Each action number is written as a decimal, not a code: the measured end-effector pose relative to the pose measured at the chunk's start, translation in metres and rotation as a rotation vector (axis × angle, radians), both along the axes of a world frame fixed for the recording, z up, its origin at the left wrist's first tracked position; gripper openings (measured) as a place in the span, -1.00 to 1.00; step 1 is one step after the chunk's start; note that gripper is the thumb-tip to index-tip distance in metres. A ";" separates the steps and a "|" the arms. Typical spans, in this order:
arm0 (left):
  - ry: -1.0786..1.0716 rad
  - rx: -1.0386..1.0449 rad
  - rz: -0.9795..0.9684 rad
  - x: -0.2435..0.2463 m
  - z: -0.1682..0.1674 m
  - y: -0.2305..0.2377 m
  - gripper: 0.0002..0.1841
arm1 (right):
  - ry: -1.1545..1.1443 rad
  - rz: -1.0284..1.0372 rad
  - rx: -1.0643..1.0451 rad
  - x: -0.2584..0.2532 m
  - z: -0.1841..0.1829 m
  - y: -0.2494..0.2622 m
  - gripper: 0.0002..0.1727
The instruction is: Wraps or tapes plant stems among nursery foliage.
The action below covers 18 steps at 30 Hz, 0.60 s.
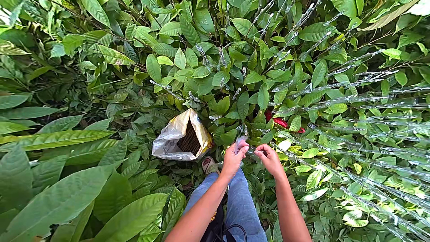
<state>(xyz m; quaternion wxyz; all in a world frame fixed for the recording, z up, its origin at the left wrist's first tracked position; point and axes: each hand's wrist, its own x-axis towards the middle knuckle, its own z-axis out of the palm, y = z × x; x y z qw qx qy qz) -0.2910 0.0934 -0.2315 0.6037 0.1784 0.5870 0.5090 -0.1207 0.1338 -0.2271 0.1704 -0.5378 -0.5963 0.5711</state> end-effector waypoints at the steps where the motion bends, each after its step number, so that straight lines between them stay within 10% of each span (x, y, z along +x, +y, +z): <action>1: 0.009 0.007 0.020 0.002 -0.002 0.000 -0.90 | -0.012 -0.015 0.022 -0.002 -0.001 -0.001 -0.77; 18: 0.109 0.089 0.060 0.008 -0.010 0.012 -0.89 | -0.102 -0.014 0.081 -0.008 0.009 0.010 -0.70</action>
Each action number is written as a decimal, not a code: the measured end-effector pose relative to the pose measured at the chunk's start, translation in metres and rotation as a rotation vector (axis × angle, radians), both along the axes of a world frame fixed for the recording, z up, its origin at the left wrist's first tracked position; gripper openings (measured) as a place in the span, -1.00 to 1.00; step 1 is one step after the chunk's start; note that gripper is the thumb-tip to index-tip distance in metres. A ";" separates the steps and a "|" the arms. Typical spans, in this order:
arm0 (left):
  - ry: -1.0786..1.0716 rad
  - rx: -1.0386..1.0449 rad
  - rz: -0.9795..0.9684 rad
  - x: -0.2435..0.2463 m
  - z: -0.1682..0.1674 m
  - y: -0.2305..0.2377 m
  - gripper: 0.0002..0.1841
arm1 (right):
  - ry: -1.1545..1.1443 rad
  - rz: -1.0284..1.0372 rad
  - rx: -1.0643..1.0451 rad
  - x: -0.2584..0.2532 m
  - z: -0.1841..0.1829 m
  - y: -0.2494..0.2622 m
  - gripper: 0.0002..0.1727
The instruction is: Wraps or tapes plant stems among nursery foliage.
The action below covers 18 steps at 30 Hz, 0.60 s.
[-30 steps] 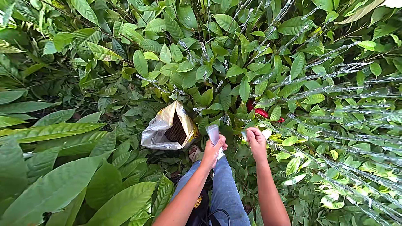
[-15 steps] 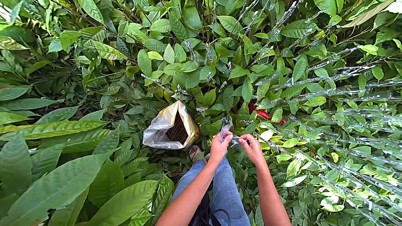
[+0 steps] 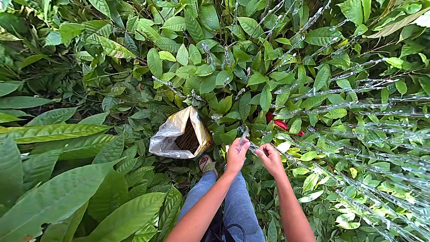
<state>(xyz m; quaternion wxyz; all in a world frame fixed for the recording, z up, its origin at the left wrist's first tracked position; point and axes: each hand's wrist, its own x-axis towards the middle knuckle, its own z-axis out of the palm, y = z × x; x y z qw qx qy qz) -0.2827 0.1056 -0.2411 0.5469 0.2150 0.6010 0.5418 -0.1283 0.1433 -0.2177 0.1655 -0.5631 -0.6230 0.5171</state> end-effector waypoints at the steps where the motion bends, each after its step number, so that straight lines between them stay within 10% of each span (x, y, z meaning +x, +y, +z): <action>1: 0.009 0.000 -0.009 -0.001 -0.001 -0.001 -0.88 | 0.001 0.004 0.009 0.000 -0.001 0.001 -0.72; 18: -0.087 -0.081 -0.015 -0.011 -0.011 -0.016 -0.82 | -0.987 0.218 0.023 0.023 0.034 0.070 -0.58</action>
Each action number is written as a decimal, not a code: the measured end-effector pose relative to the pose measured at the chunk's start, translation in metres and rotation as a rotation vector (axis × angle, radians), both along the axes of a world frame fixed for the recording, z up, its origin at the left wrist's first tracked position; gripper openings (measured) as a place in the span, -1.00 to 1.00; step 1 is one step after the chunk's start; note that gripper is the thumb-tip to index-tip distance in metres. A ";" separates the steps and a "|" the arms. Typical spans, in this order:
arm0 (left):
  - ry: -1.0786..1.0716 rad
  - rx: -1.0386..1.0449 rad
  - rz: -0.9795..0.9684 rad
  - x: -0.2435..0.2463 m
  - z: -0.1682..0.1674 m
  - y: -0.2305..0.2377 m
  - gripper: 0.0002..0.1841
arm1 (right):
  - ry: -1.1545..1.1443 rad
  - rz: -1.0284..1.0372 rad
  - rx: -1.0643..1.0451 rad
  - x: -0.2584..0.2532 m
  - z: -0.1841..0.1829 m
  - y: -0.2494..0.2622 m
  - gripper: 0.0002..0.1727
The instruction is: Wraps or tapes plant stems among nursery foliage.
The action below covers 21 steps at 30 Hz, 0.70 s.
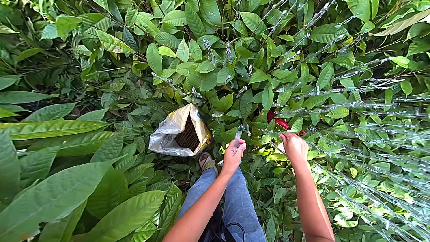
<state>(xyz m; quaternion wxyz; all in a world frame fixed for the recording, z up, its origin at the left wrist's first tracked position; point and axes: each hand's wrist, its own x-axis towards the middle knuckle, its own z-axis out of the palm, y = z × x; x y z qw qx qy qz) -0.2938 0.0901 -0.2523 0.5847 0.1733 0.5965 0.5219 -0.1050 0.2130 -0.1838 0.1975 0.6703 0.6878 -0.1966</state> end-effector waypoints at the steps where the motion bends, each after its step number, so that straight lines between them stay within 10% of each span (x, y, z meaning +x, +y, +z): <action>1: -0.003 -0.007 0.000 0.000 0.000 -0.001 -0.82 | -0.021 -0.002 -0.015 -0.002 -0.001 0.002 -0.57; 21: -0.030 0.048 0.031 -0.023 0.007 -0.010 -0.77 | -0.264 0.114 -0.465 -0.079 -0.115 0.031 -0.62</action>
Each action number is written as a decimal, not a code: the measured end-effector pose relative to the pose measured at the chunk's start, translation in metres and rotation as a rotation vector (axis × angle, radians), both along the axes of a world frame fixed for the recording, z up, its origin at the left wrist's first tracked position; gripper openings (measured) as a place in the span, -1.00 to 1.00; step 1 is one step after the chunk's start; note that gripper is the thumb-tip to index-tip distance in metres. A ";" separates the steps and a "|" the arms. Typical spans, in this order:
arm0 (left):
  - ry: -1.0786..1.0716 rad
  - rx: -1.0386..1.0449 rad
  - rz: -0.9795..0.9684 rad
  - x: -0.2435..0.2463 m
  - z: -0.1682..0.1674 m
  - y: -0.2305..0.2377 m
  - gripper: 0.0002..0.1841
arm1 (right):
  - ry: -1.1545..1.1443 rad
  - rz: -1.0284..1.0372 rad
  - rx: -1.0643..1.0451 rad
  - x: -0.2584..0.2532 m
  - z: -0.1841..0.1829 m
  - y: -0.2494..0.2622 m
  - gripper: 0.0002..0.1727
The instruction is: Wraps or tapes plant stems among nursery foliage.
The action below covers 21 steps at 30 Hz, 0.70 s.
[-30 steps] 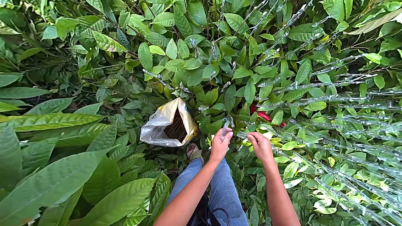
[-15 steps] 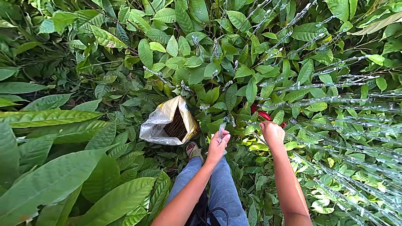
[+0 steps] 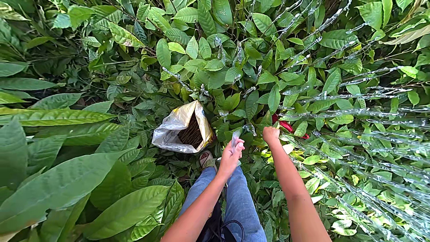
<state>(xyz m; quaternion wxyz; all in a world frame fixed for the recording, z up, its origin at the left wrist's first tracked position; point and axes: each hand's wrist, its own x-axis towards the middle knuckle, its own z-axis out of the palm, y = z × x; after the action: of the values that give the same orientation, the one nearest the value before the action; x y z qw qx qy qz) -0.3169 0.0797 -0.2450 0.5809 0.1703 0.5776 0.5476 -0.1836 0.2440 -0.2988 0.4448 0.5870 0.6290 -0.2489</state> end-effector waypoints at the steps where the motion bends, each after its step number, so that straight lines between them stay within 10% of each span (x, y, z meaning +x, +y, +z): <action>1: -0.013 0.005 -0.003 -0.002 0.000 -0.001 -0.71 | -0.001 -0.001 0.010 -0.003 -0.008 -0.001 -0.62; 13: -0.067 -0.143 0.027 -0.014 0.002 -0.010 -0.68 | 0.124 -0.047 0.054 -0.013 -0.103 -0.015 -0.51; 21: -0.285 -0.266 0.297 -0.015 0.005 0.006 -0.91 | 0.368 -0.017 0.127 0.025 -0.064 -0.076 -0.52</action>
<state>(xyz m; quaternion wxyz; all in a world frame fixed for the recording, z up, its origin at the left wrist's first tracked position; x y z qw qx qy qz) -0.3314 0.0852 -0.2402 0.5869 -0.0735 0.5754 0.5648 -0.1583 0.1682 -0.3624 0.2822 0.5636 0.7092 -0.3158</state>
